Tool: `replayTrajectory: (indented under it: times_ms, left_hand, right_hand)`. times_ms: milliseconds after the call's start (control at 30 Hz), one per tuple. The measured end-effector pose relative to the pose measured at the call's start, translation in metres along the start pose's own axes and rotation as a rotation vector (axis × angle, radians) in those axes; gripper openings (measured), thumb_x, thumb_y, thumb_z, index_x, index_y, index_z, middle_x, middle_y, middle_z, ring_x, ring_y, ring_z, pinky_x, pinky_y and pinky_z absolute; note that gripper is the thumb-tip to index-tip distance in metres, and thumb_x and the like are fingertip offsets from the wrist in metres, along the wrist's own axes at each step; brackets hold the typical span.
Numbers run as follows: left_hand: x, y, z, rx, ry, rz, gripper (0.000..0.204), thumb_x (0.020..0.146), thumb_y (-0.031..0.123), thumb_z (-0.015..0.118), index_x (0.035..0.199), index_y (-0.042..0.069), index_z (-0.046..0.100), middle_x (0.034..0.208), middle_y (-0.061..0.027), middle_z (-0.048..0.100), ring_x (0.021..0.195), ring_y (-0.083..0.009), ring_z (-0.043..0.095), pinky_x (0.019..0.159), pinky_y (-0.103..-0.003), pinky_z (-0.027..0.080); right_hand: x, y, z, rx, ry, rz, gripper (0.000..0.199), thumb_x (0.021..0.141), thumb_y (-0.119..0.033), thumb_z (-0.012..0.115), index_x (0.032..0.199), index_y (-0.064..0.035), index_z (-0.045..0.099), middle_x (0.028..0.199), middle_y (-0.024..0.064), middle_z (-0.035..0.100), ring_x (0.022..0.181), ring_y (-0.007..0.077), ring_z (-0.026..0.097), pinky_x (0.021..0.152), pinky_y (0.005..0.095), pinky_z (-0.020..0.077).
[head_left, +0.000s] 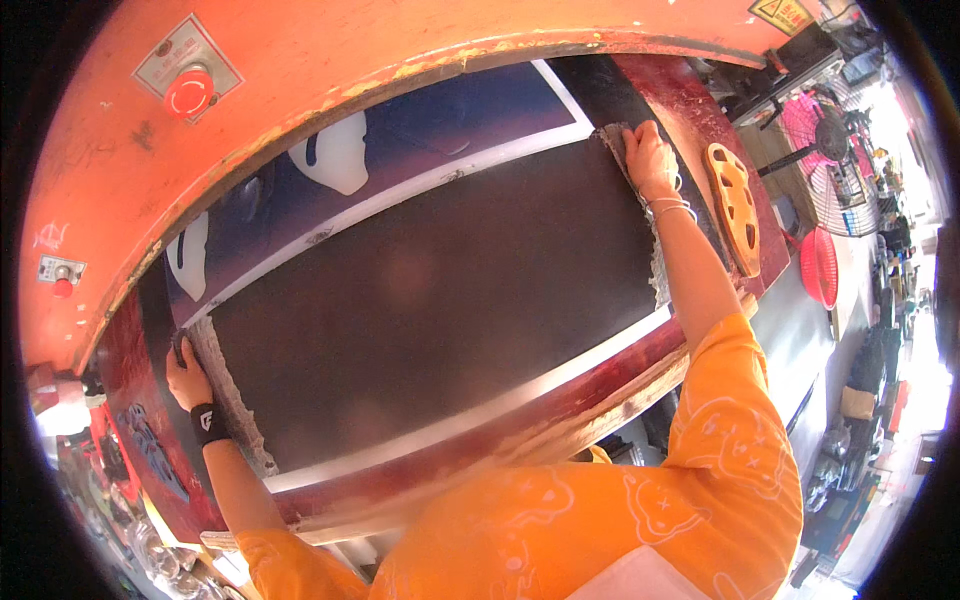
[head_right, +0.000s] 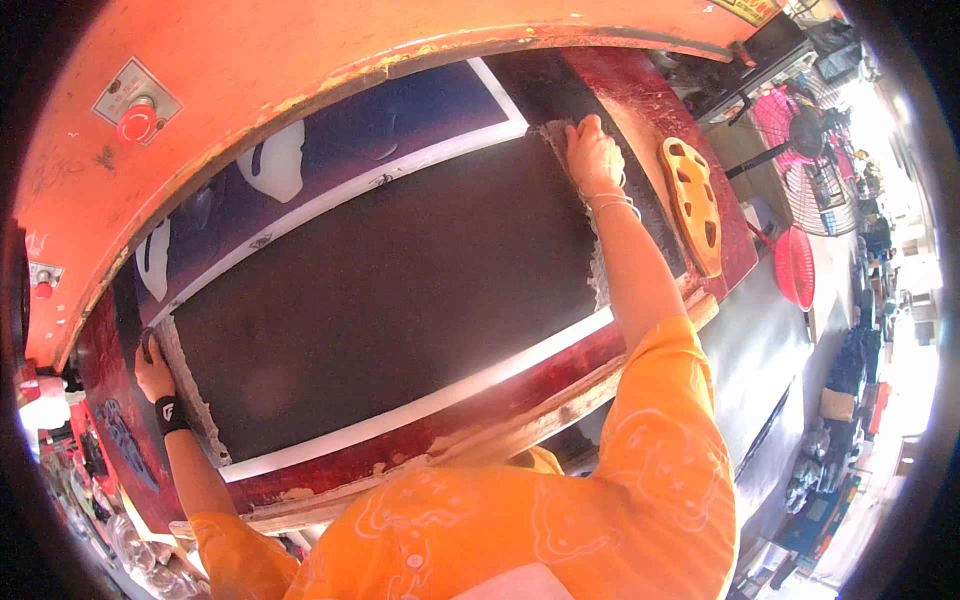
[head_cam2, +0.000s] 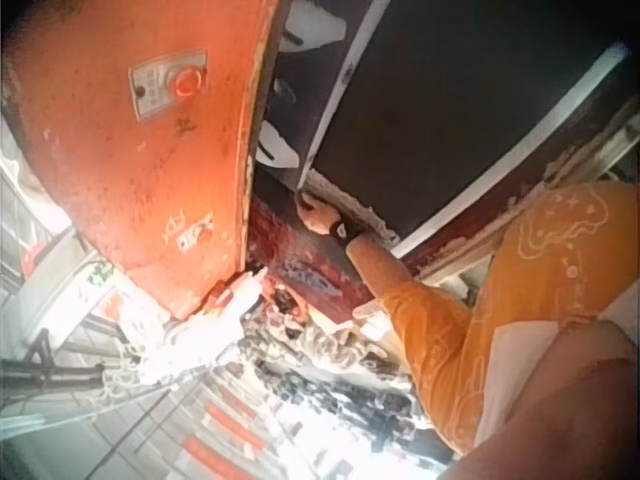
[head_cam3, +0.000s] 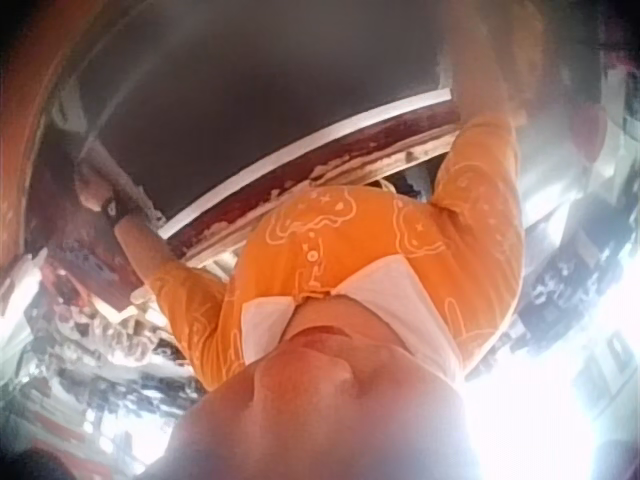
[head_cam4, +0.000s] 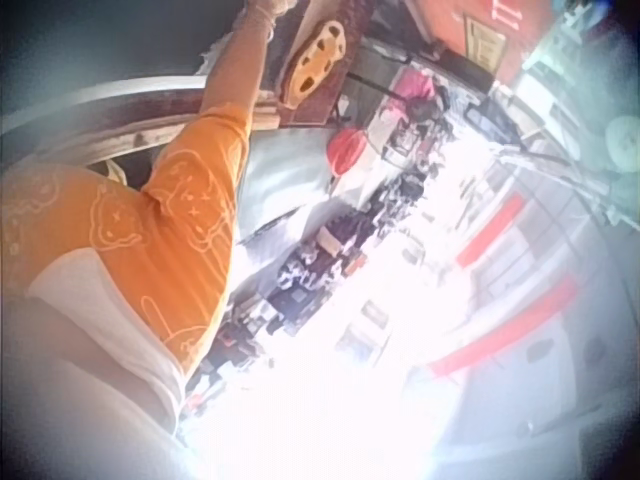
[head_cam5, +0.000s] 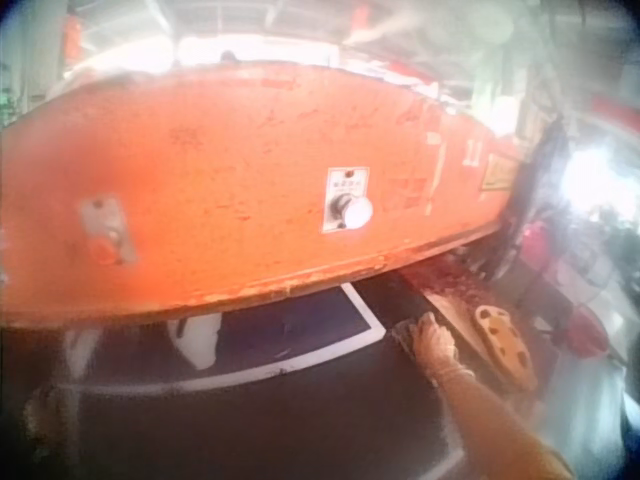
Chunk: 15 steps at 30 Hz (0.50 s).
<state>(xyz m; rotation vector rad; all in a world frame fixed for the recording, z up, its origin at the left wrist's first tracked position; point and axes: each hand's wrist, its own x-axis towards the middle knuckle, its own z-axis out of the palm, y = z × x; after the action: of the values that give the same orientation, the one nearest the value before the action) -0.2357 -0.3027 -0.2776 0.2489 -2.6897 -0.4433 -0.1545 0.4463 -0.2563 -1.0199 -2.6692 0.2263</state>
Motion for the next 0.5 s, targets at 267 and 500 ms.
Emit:
replayTrajectory:
  times_ms: [267, 500]
  left_hand:
    - [0.047, -0.002, 0.008, -0.367, 0.106, 0.108, 0.047, 0.090, 0.031, 0.057, 0.123, -0.003, 0.053, 0.112, -0.0208, 0.062, 0.100, -0.0263, 0.061, 0.086, -0.036, 0.046]
    - [0.055, 0.045, 0.027, -0.272, -0.036, -0.067, 0.042, 0.089, 0.031, 0.056, 0.106, -0.006, 0.063, 0.094, -0.0197, 0.068, 0.088, -0.0184, 0.063, 0.079, -0.031, 0.047]
  right_hand:
    - [0.006, -0.043, -0.012, 0.271, 0.050, -0.282, 0.040, 0.084, -0.033, 0.059, 0.110, -0.0035, 0.060, 0.101, 0.0246, 0.062, 0.103, 0.0378, 0.055, 0.088, 0.0447, 0.0443]
    - [0.008, -0.096, -0.003, 0.265, -0.090, -0.173, 0.056, 0.079, -0.043, 0.062, 0.111, 0.0025, 0.060, 0.108, 0.0264, 0.061, 0.108, 0.0394, 0.054, 0.095, 0.0431, 0.0415]
